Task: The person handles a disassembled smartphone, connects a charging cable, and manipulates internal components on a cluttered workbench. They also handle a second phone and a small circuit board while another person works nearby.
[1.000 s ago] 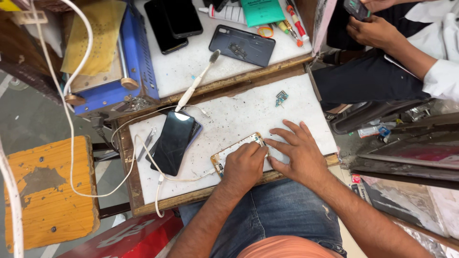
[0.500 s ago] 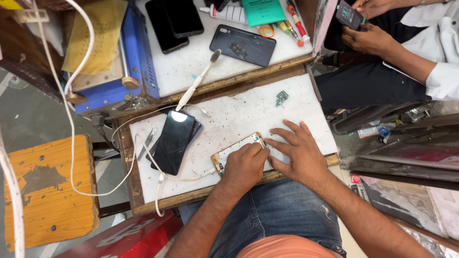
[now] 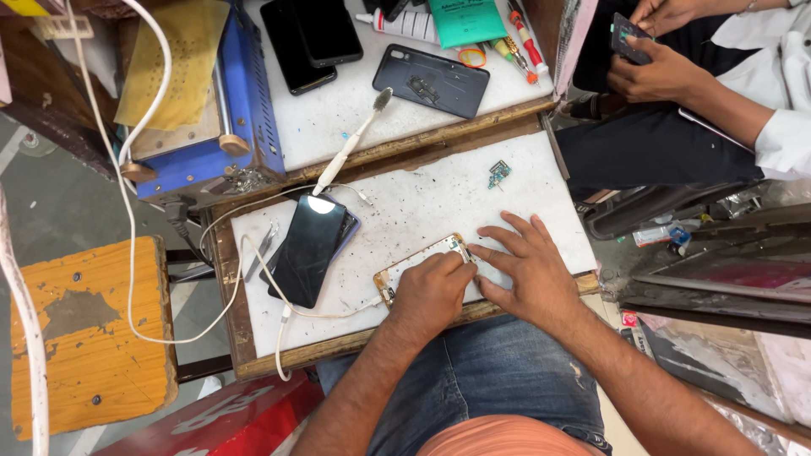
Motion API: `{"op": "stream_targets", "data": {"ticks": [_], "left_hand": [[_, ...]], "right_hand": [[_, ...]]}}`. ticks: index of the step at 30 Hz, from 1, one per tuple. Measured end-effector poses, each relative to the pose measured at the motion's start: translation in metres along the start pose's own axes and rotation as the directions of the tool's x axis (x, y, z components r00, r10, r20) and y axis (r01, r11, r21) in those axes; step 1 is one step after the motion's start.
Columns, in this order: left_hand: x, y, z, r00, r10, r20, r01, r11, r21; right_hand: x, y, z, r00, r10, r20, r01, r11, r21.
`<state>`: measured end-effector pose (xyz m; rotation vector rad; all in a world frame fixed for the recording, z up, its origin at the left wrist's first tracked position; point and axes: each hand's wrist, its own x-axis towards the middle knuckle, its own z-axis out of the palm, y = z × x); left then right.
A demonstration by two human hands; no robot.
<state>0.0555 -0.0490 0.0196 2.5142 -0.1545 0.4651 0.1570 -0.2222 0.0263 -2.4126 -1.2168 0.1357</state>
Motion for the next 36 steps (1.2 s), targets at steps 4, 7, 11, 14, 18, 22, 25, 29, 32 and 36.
{"op": "stream_targets", "data": {"ticks": [4, 7, 11, 14, 18, 22, 25, 29, 32, 36], "left_hand": [[-0.001, -0.001, 0.001, 1.000, -0.006, 0.000, 0.006, 0.999, -0.045], [-0.002, 0.000, 0.003, 1.000, -0.017, -0.022, 0.016, 0.999, -0.034], [0.000, 0.000, 0.000, 0.996, -0.013, 0.084, 0.018, 0.998, -0.060], [0.002, 0.003, -0.002, 0.999, -0.033, 0.001, 0.033, 0.999, -0.030], [-0.002, 0.005, -0.008, 0.993, -0.112, 0.024, 0.114, 0.985, -0.130], [-0.020, 0.001, -0.018, 0.917, -0.351, -0.190, 0.288, 0.911, -0.295], [-0.046, 0.004, -0.025, 0.802, -0.575, -0.163, 0.455, 0.764, -0.457], [-0.082, 0.010, -0.032, 0.784, -0.580, -0.220, 0.447, 0.774, -0.448], [-0.098, 0.013, -0.037, 0.769, -0.607, -0.199, 0.493, 0.762, -0.420], [-0.099, 0.015, -0.043, 0.714, -0.683, -0.152, 0.564, 0.691, -0.452]], "right_hand": [[-0.002, 0.001, -0.001, 1.000, -0.006, -0.007, 0.006, 1.000, 0.028], [0.000, 0.001, -0.001, 1.000, -0.015, -0.014, 0.016, 1.000, 0.022], [-0.003, 0.000, -0.003, 1.000, -0.006, -0.009, 0.007, 1.000, 0.029], [0.000, 0.000, -0.002, 1.000, -0.004, 0.006, 0.004, 1.000, 0.014], [-0.002, 0.001, -0.003, 1.000, -0.020, -0.019, 0.021, 0.999, 0.047], [-0.002, 0.005, -0.004, 1.000, -0.019, -0.007, 0.019, 0.996, 0.082], [-0.003, 0.009, -0.006, 1.000, -0.018, 0.002, 0.018, 0.992, 0.126], [0.005, 0.009, -0.011, 0.998, -0.069, 0.008, 0.067, 0.986, 0.152], [0.024, 0.011, -0.017, 0.973, -0.217, 0.077, 0.204, 0.968, 0.148], [0.040, 0.007, -0.021, 0.940, -0.276, 0.199, 0.240, 0.953, 0.185]]}}
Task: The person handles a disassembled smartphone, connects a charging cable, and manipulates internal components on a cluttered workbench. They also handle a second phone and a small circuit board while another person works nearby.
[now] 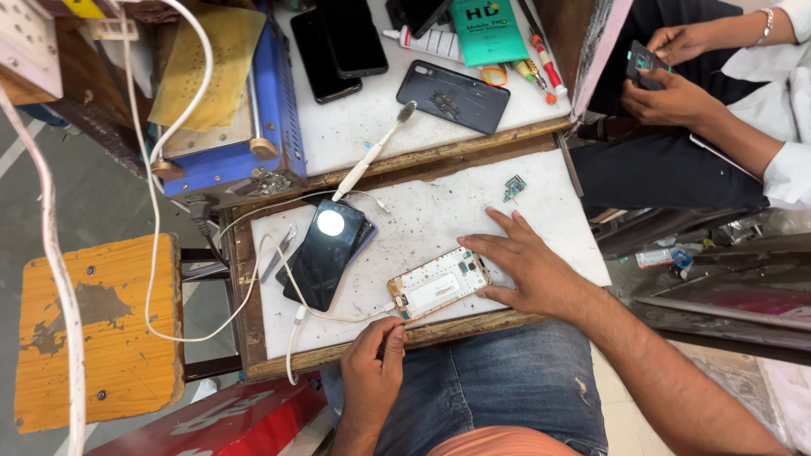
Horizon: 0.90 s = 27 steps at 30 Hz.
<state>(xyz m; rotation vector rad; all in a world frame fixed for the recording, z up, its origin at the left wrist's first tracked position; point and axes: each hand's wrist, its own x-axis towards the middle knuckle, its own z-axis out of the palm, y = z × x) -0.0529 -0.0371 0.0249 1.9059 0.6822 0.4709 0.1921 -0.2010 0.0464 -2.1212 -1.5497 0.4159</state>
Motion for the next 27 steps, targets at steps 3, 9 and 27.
{"op": "stream_targets", "data": {"ticks": [3, 9, 27], "left_hand": [[0.005, 0.009, 0.003, 0.999, 0.042, -0.022, -0.041, 0.999, 0.034], [0.048, 0.024, 0.040, 0.952, 0.287, 0.104, -0.300, 0.943, 0.142], [0.090, 0.015, 0.063, 0.788, 0.520, 0.329, -0.601, 0.767, 0.226]], "right_hand": [[0.000, -0.010, 0.009, 0.995, 0.089, 0.039, -0.089, 0.996, -0.007], [-0.025, -0.028, 0.029, 0.964, 0.038, -0.262, -0.061, 0.995, -0.080], [-0.041, -0.033, 0.049, 0.960, 0.103, -0.261, -0.121, 0.991, -0.054]]}}
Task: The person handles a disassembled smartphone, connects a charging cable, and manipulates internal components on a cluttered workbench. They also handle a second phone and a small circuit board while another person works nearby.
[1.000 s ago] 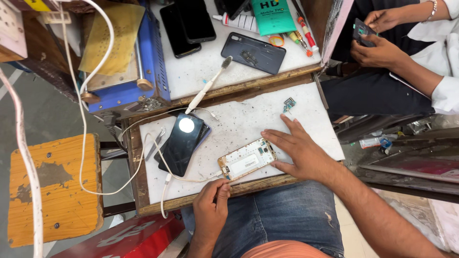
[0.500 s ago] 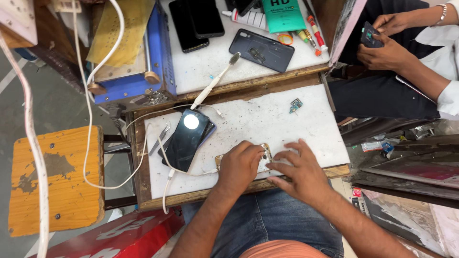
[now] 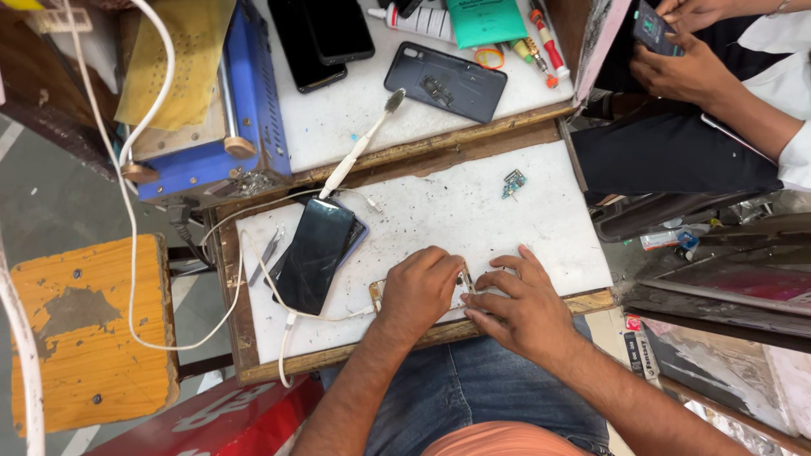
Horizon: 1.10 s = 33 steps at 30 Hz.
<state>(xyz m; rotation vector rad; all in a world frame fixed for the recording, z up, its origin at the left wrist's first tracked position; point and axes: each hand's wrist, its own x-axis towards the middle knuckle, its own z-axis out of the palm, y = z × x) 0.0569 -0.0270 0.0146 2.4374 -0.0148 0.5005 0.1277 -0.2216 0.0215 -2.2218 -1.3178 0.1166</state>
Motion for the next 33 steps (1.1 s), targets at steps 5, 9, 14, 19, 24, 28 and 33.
{"op": "stream_targets", "data": {"ticks": [5, 9, 14, 19, 24, 28, 33], "left_hand": [[-0.0011, 0.0018, -0.0001, 1.000, 0.018, -0.022, -0.019, 1.000, -0.002], [-0.0002, 0.0017, 0.0033, 0.999, -0.017, -0.034, 0.018, 1.000, 0.014], [-0.0022, 0.0005, 0.0048, 0.999, 0.012, -0.037, -0.012, 1.000, 0.008], [-0.0032, 0.0007, 0.0062, 0.999, 0.028, -0.017, -0.028, 0.999, 0.030], [-0.0038, 0.0006, 0.0064, 0.999, -0.004, -0.041, 0.005, 0.999, 0.033], [-0.0030, 0.0001, 0.0060, 0.999, 0.009, -0.038, -0.008, 0.999, 0.037], [-0.0028, 0.0016, 0.0057, 0.999, 0.012, -0.050, -0.011, 1.000, 0.018]], "right_hand": [[-0.0010, 0.0008, 0.0006, 1.000, 0.007, 0.001, -0.007, 1.000, 0.008], [-0.0004, 0.0011, 0.0024, 1.000, 0.009, 0.023, -0.009, 1.000, 0.008], [-0.0022, 0.0017, 0.0027, 1.000, 0.012, 0.021, -0.012, 1.000, 0.012], [-0.0017, 0.0031, 0.0037, 1.000, 0.017, 0.020, -0.017, 1.000, 0.009], [-0.0017, 0.0028, 0.0036, 1.000, 0.010, 0.017, -0.010, 1.000, 0.010], [-0.0014, 0.0028, 0.0037, 0.999, 0.025, 0.026, -0.025, 1.000, 0.014], [-0.0004, 0.0034, 0.0046, 0.999, 0.026, 0.028, -0.027, 1.000, 0.011]]}}
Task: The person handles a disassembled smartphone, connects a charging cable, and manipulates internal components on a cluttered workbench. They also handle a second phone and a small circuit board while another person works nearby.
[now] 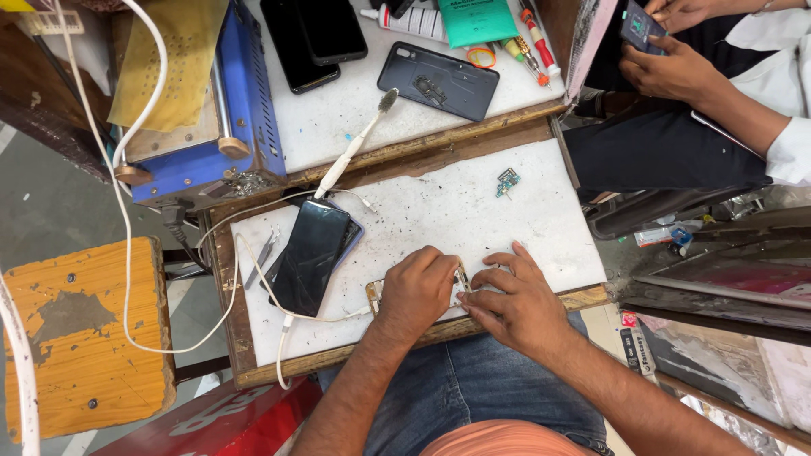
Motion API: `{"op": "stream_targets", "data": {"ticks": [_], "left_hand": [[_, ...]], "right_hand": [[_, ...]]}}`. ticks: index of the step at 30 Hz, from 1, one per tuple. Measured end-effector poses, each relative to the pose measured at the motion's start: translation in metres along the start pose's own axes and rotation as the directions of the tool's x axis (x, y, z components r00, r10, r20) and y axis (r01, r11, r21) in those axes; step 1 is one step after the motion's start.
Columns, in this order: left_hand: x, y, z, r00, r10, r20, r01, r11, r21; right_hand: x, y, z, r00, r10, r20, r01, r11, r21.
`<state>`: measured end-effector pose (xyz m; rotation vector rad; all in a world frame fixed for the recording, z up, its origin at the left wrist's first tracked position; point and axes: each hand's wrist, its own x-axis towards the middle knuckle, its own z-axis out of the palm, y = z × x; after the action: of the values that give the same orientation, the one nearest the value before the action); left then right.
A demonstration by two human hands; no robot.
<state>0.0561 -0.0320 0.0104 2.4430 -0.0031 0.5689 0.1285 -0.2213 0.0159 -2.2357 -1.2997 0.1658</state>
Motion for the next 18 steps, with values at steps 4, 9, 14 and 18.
{"op": "stream_targets", "data": {"ticks": [4, 9, 14, 18], "left_hand": [[-0.0008, 0.0007, -0.0005, 1.000, -0.018, -0.002, 0.018, 1.000, 0.019], [-0.0013, -0.0016, 0.0001, 1.000, 0.011, 0.002, -0.011, 1.000, -0.022], [-0.0020, -0.0020, 0.0039, 0.999, -0.020, 0.039, 0.019, 0.999, 0.033], [-0.0015, -0.0030, 0.0044, 1.000, -0.018, -0.011, 0.019, 1.000, 0.018]], "right_hand": [[0.0001, -0.0002, 0.0006, 1.000, -0.010, -0.003, 0.010, 1.000, -0.013], [-0.0002, 0.0004, 0.0006, 1.000, -0.008, -0.007, 0.008, 1.000, 0.008], [-0.0006, 0.0009, 0.0009, 1.000, -0.004, -0.004, 0.004, 1.000, -0.011], [0.0002, 0.0009, 0.0007, 1.000, 0.003, 0.002, -0.003, 1.000, -0.001]]}}
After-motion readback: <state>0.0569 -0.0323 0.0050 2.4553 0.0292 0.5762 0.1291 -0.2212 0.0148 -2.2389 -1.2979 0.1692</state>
